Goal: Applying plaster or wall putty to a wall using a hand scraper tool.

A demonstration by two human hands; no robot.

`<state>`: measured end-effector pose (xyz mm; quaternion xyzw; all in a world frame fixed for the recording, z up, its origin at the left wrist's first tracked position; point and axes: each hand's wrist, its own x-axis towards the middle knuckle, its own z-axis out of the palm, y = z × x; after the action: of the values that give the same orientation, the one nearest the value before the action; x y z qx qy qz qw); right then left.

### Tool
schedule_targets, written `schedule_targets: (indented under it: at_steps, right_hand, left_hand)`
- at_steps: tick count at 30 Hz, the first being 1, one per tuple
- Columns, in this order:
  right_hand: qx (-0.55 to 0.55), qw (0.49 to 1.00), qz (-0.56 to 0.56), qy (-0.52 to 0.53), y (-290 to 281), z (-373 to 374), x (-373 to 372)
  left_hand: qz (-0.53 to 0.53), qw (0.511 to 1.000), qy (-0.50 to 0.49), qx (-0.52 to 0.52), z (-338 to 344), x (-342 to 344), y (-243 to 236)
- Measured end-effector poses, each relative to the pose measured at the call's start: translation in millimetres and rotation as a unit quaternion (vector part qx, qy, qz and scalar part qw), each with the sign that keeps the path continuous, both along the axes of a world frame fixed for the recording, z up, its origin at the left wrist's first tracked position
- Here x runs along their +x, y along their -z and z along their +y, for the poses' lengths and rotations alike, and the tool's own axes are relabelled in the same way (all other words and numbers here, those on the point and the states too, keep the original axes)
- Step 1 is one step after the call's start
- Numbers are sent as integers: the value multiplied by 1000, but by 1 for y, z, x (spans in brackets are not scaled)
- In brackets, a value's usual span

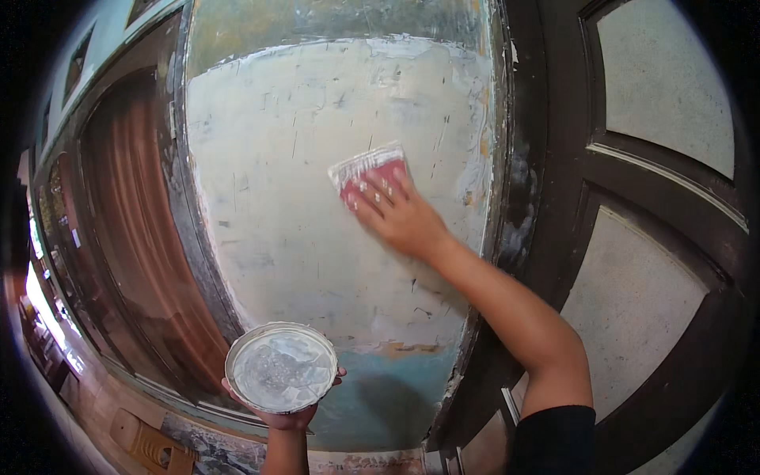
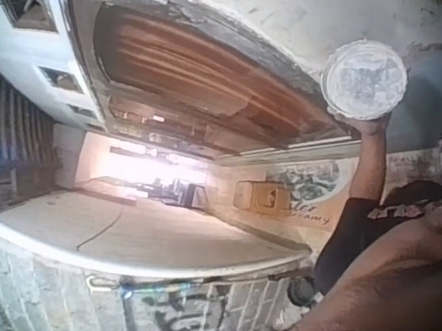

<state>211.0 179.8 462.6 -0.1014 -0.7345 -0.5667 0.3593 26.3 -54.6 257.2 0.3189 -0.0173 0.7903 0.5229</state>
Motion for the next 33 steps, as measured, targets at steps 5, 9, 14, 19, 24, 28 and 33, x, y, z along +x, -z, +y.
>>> schedule_targets:
  at_steps: [5, 9, 14, 19, 24, 28, 33]
  right_hand:
    - [-57, 997, -49, -29, 46, -24, 0]
    - [-59, 996, 27, -56, -34, -28, -7]
    - [-25, 989, 136, 53, -32, 13, 9]
    - [-103, 991, 72, 50, 82, 0, 1]
    - [-101, 993, 58, 35, 56, -39, 1]
    - [-32, 991, 128, 1, -48, -37, 6]
    - [54, 980, 190, -8, -107, -1, 30]
  left_hand:
    - [-19, 1000, 7, -4, -3, -1, 3]
    - [-15, 1000, 15, -2, 2, -7, 11]
    - [7, 999, -10, -30, 5, -3, 16]
    - [-3, 999, -15, -31, 11, -12, 22]
    - [18, 1000, -6, -7, 10, -14, 17]
    - [61, 997, -49, -25, 12, -22, 21]
    - [9, 999, -35, -24, 14, -20, 18]
